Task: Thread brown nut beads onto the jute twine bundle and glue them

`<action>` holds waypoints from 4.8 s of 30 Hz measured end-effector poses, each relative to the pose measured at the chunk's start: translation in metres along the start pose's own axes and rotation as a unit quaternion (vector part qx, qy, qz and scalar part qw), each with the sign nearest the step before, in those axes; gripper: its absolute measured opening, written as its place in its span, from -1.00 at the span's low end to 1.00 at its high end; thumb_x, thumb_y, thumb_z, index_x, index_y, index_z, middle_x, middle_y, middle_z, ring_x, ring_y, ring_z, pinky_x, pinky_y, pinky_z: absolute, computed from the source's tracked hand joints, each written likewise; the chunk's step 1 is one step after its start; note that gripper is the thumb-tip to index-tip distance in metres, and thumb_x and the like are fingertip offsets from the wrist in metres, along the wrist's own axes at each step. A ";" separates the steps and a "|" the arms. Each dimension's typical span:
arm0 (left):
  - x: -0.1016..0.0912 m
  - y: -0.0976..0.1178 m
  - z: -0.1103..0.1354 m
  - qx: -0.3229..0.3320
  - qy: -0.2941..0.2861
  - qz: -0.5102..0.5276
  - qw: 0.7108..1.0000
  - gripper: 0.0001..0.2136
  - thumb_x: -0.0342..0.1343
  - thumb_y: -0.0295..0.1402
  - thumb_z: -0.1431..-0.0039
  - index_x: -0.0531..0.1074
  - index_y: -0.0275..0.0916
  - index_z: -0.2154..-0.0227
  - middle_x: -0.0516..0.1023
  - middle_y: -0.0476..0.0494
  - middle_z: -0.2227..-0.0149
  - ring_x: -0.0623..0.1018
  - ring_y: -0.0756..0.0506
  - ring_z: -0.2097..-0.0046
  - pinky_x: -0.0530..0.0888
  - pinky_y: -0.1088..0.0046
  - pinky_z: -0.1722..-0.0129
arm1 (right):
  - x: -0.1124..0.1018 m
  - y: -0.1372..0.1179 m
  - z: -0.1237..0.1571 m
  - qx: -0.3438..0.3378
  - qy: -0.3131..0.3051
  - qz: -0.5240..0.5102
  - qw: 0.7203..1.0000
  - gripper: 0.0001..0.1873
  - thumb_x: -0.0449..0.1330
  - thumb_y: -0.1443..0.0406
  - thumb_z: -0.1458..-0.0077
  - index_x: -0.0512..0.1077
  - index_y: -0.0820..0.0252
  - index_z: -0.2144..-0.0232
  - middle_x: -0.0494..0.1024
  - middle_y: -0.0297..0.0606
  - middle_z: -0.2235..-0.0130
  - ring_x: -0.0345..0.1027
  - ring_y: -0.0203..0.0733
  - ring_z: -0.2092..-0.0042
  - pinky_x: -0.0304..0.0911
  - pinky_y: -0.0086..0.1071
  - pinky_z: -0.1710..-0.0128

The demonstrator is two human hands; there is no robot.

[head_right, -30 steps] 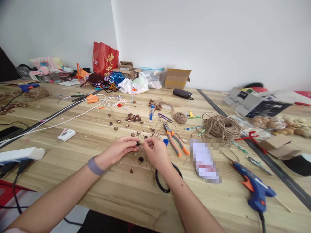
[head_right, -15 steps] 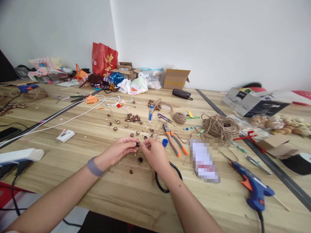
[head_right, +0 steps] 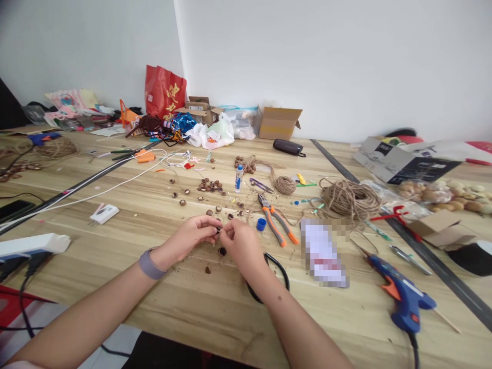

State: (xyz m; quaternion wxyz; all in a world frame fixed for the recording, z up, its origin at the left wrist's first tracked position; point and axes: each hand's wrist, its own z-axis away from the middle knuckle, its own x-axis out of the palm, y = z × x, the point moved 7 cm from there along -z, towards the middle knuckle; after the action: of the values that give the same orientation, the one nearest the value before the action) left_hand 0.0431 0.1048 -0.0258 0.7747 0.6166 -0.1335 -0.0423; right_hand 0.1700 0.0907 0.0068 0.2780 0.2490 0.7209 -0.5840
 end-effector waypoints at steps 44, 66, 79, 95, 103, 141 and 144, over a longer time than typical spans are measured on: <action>-0.004 0.006 -0.002 0.041 0.031 -0.010 0.999 -0.89 0.11 -0.54 0.11 0.49 -0.34 0.46 0.46 0.01 0.59 0.35 0.09 0.59 0.29 0.56 0.54 | 0.015 0.005 -0.003 -0.010 -0.089 -0.175 0.980 -0.85 0.07 0.19 -0.09 0.31 0.12 0.45 0.37 -0.43 0.61 0.24 -0.30 0.58 0.14 -0.43 0.57; -0.002 0.010 0.001 0.068 0.018 -0.015 0.997 -0.86 0.07 -0.51 0.20 0.45 -0.34 0.48 0.44 0.04 0.57 0.31 0.12 0.60 0.25 0.57 0.56 | 0.020 0.004 -0.005 -0.036 -0.110 -0.196 0.974 -0.81 0.09 0.14 -0.07 0.26 0.12 0.45 0.35 -0.41 0.56 0.23 -0.31 0.54 0.15 -0.42 0.54; -0.003 0.011 0.002 0.075 0.034 -0.029 0.996 -0.85 0.07 -0.52 0.18 0.41 -0.32 0.44 0.41 0.07 0.57 0.30 0.12 0.59 0.22 0.59 0.57 | 0.018 0.003 -0.005 -0.038 -0.113 -0.189 0.975 -0.80 0.09 0.13 -0.07 0.27 0.12 0.46 0.35 -0.42 0.56 0.23 -0.32 0.54 0.16 -0.43 0.54; -0.003 0.008 0.001 0.074 0.026 -0.013 0.997 -0.86 0.07 -0.53 0.18 0.41 -0.33 0.45 0.41 0.07 0.61 0.31 0.12 0.61 0.24 0.59 0.57 | 0.021 0.006 -0.005 -0.039 -0.105 -0.177 0.978 -0.83 0.08 0.17 -0.08 0.28 0.13 0.45 0.35 -0.42 0.58 0.22 -0.32 0.55 0.14 -0.44 0.55; -0.003 0.008 0.001 0.071 0.028 -0.014 0.997 -0.85 0.08 -0.52 0.19 0.41 -0.33 0.45 0.41 0.07 0.59 0.32 0.12 0.60 0.25 0.59 0.57 | 0.020 0.005 -0.005 -0.044 -0.104 -0.171 0.979 -0.84 0.08 0.18 -0.09 0.29 0.12 0.45 0.36 -0.41 0.58 0.24 -0.31 0.54 0.16 -0.44 0.55; -0.003 0.008 0.002 0.061 0.037 -0.004 0.997 -0.85 0.09 -0.52 0.18 0.40 -0.32 0.45 0.41 0.06 0.59 0.32 0.11 0.60 0.26 0.58 0.56 | 0.020 0.006 -0.005 -0.024 -0.122 -0.204 0.971 -0.78 0.09 0.12 -0.08 0.27 0.12 0.45 0.33 -0.45 0.60 0.23 -0.32 0.56 0.16 -0.44 0.55; -0.003 0.007 0.002 0.055 0.035 0.003 0.998 -0.84 0.11 -0.51 0.18 0.40 -0.32 0.43 0.41 0.05 0.58 0.33 0.11 0.59 0.26 0.59 0.56 | 0.021 0.007 -0.005 -0.027 -0.125 -0.222 0.967 -0.72 0.11 0.05 -0.07 0.26 0.12 0.46 0.32 -0.45 0.59 0.23 -0.32 0.56 0.18 -0.43 0.55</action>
State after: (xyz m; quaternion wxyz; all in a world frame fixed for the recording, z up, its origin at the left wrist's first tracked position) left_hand 0.0392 0.1050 -0.0192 0.7439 0.6591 -0.1097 -0.0112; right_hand 0.1590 0.0981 -0.0120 0.2363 0.0000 0.7329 -0.6380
